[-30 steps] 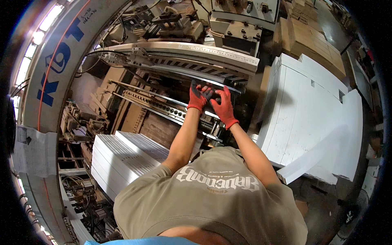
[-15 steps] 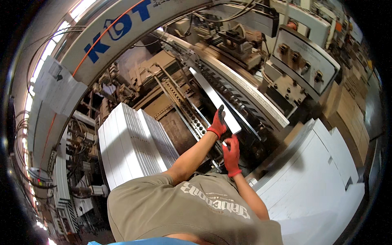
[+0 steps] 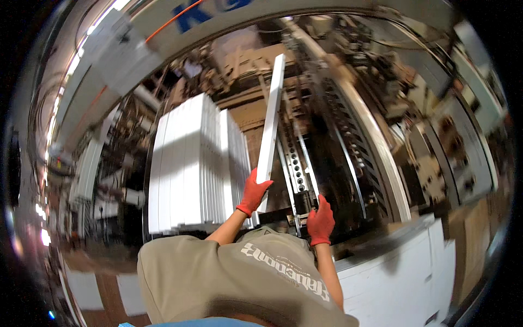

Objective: The person picks up long white boards and feeds them into an industrial woodworking machine, then moves to a large stack of boards on a pallet to align and organize them.

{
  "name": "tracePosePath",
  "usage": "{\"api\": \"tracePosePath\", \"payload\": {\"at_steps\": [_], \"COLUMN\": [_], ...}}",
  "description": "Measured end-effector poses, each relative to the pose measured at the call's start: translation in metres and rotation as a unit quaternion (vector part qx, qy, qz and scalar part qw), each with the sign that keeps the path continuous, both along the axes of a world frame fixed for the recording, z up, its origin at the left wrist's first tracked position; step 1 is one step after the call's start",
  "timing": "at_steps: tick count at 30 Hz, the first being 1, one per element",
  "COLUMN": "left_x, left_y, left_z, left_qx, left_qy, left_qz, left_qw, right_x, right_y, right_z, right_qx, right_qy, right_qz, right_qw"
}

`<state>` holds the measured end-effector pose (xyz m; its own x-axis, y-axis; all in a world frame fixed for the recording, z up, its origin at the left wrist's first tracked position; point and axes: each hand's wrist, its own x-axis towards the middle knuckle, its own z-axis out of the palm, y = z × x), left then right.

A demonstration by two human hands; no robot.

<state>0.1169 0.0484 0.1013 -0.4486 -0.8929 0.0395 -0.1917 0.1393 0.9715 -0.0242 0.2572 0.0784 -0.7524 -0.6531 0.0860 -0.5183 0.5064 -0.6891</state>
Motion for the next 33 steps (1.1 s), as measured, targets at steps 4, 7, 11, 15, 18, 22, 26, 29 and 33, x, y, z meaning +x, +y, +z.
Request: {"api": "tracePosePath", "payload": {"at_steps": [4, 7, 11, 15, 18, 22, 26, 29, 33], "left_x": [0.045, 0.067, 0.090, 0.109, 0.123, 0.138, 0.130, 0.116, 0.085], "left_y": [0.001, -0.005, -0.019, -0.042, -0.048, -0.054, -0.047, -0.035, -0.044], "left_z": [0.025, -0.001, -0.019, -0.041, -0.067, -0.094, -0.099, -0.122, -0.136], "left_qx": [-0.045, -0.037, 0.070, 0.111, 0.088, 0.095, 0.008, -0.271, -0.323], "left_qy": [-0.145, -0.240, -0.321, -0.340, -0.342, -0.342, -0.399, -0.452, -0.296], "left_qz": [0.068, 0.154, 0.206, 0.226, 0.271, 0.273, 0.329, 0.305, -0.004], "left_qw": [0.986, 0.958, 0.922, 0.906, 0.895, 0.894, 0.856, 0.793, 0.899], "right_x": [0.001, -0.001, -0.006, -0.006, -0.008, -0.010, -0.007, -0.008, -0.008], "right_y": [0.000, 0.000, 0.000, -0.003, -0.002, -0.001, -0.002, 0.000, 0.002], "right_z": [0.009, 0.005, -0.005, -0.005, -0.019, -0.025, -0.018, -0.020, -0.024], "right_qx": [-0.023, -0.026, -0.042, -0.041, 0.014, 0.031, 0.023, 0.029, 0.022], "right_qy": [-0.001, 0.002, 0.024, 0.013, 0.024, 0.043, 0.045, 0.038, 0.069], "right_qz": [-0.002, 0.015, 0.040, 0.035, 0.021, 0.022, 0.018, 0.017, 0.012], "right_qw": [1.000, 1.000, 0.998, 0.998, 0.999, 0.998, 0.999, 0.999, 0.997]}}
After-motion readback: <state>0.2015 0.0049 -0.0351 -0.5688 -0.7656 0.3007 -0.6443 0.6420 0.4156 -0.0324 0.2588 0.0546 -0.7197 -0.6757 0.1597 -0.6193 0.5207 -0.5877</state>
